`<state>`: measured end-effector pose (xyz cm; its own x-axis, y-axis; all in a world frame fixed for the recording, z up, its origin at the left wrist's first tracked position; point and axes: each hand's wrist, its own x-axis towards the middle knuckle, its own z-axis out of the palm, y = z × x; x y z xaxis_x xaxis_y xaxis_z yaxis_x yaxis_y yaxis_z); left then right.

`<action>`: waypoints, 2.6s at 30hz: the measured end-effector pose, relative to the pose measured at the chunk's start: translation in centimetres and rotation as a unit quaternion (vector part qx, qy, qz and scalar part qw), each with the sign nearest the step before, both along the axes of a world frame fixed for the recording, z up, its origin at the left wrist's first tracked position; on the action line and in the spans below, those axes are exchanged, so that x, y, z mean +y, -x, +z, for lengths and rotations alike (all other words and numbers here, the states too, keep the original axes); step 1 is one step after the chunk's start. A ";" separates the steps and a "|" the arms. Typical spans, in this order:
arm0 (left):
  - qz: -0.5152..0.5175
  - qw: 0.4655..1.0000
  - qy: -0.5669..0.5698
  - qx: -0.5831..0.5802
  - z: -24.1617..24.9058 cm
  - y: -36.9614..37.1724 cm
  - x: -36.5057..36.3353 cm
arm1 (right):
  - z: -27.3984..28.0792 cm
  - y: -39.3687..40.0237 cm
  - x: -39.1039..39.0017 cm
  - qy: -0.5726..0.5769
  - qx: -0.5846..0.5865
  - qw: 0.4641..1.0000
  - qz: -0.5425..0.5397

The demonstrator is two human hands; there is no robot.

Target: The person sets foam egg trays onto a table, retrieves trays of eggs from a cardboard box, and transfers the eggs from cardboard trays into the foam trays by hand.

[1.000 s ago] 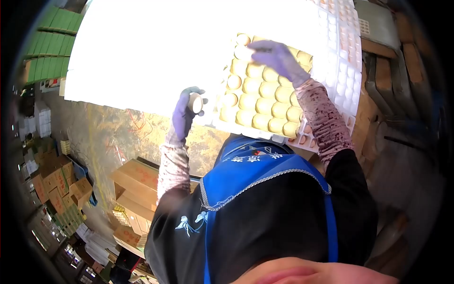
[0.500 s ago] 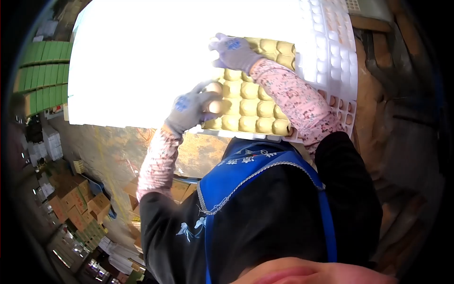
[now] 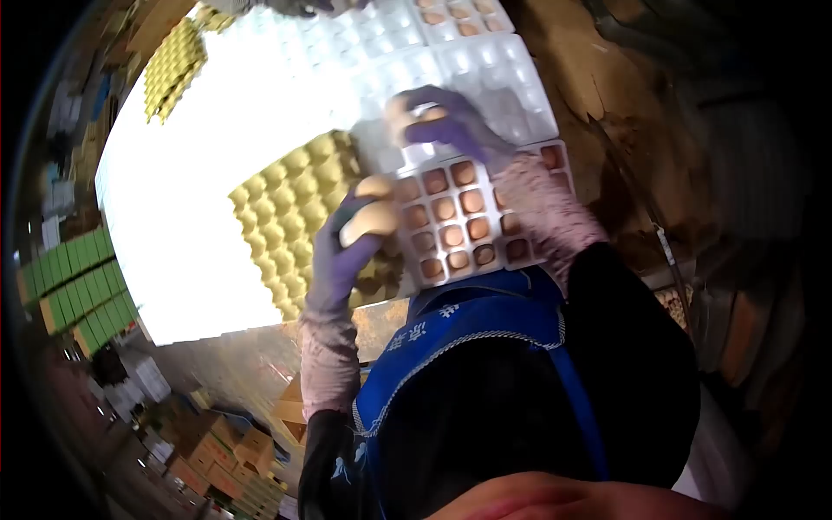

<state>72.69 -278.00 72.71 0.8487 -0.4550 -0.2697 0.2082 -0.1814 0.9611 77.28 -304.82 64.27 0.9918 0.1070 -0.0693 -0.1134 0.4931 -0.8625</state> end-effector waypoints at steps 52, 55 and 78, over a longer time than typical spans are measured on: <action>0.194 0.623 -0.666 -0.361 -9.7 2.0 28.6 | 1.4 16.3 16.0 0.454 -0.060 0.888 0.038; 0.037 0.829 -0.351 -0.433 -4.6 3.3 19.3 | 1.6 14.8 13.5 0.159 0.075 0.981 -0.085; -0.265 0.794 -0.469 -0.280 -2.0 -2.9 6.3 | -7.2 1.7 0.1 0.492 -0.160 0.855 -0.028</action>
<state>75.54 -271.66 70.73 0.7111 -0.6106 -0.3487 -0.5495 -0.7920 0.2661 75.61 -304.73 57.11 0.9787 0.1049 0.1764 0.2052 -0.4921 -0.8460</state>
